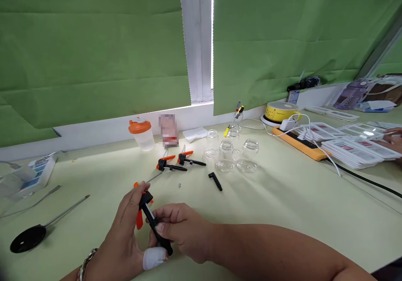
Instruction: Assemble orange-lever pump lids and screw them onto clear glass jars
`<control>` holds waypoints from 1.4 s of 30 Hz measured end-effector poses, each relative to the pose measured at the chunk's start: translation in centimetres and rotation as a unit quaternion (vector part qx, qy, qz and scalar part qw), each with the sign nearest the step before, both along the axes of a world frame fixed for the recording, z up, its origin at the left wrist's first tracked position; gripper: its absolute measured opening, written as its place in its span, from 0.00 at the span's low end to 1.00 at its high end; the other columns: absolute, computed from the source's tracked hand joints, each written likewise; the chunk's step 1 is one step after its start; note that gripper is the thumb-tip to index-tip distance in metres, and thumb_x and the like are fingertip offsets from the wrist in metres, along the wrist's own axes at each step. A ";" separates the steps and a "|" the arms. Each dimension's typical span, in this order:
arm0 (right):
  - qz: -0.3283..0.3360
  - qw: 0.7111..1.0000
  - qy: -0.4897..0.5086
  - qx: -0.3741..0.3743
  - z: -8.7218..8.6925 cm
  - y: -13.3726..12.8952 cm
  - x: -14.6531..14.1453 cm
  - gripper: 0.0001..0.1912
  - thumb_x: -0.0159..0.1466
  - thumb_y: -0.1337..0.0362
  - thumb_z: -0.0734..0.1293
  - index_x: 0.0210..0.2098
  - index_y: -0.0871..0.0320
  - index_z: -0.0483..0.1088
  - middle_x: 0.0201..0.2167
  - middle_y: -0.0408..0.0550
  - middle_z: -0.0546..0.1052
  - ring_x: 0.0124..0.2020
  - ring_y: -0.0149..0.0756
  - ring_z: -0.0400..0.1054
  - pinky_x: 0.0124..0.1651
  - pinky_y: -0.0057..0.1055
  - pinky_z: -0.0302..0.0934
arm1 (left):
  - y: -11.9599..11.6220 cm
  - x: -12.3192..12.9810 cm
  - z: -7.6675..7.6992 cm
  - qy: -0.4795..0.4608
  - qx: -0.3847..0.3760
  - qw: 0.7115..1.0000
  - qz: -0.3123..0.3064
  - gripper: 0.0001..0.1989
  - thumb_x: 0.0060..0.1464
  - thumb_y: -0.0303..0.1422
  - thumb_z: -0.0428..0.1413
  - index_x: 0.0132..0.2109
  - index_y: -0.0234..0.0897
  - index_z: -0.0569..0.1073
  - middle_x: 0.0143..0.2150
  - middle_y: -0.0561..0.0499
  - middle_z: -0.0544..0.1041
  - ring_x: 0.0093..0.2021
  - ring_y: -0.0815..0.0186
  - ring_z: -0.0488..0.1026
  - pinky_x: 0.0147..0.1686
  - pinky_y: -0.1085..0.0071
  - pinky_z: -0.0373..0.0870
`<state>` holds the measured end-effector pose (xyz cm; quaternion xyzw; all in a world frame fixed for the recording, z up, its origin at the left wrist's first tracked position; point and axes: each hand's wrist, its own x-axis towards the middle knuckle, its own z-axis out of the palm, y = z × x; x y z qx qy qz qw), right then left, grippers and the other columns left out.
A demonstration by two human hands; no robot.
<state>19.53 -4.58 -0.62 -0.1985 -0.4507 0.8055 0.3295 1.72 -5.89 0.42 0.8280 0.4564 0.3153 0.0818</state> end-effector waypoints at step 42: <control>0.048 0.995 0.025 -0.079 -0.6 0.5 -0.2 0.22 0.50 0.57 0.76 0.38 0.65 0.70 0.28 0.46 0.74 0.24 0.27 0.67 0.32 0.28 0.57 | -1.2 1.5 0.0 -0.007 -0.029 0.999 -0.014 0.46 0.38 0.36 0.60 0.63 0.43 0.47 0.60 0.36 0.58 0.58 0.41 0.62 0.48 0.47 0.70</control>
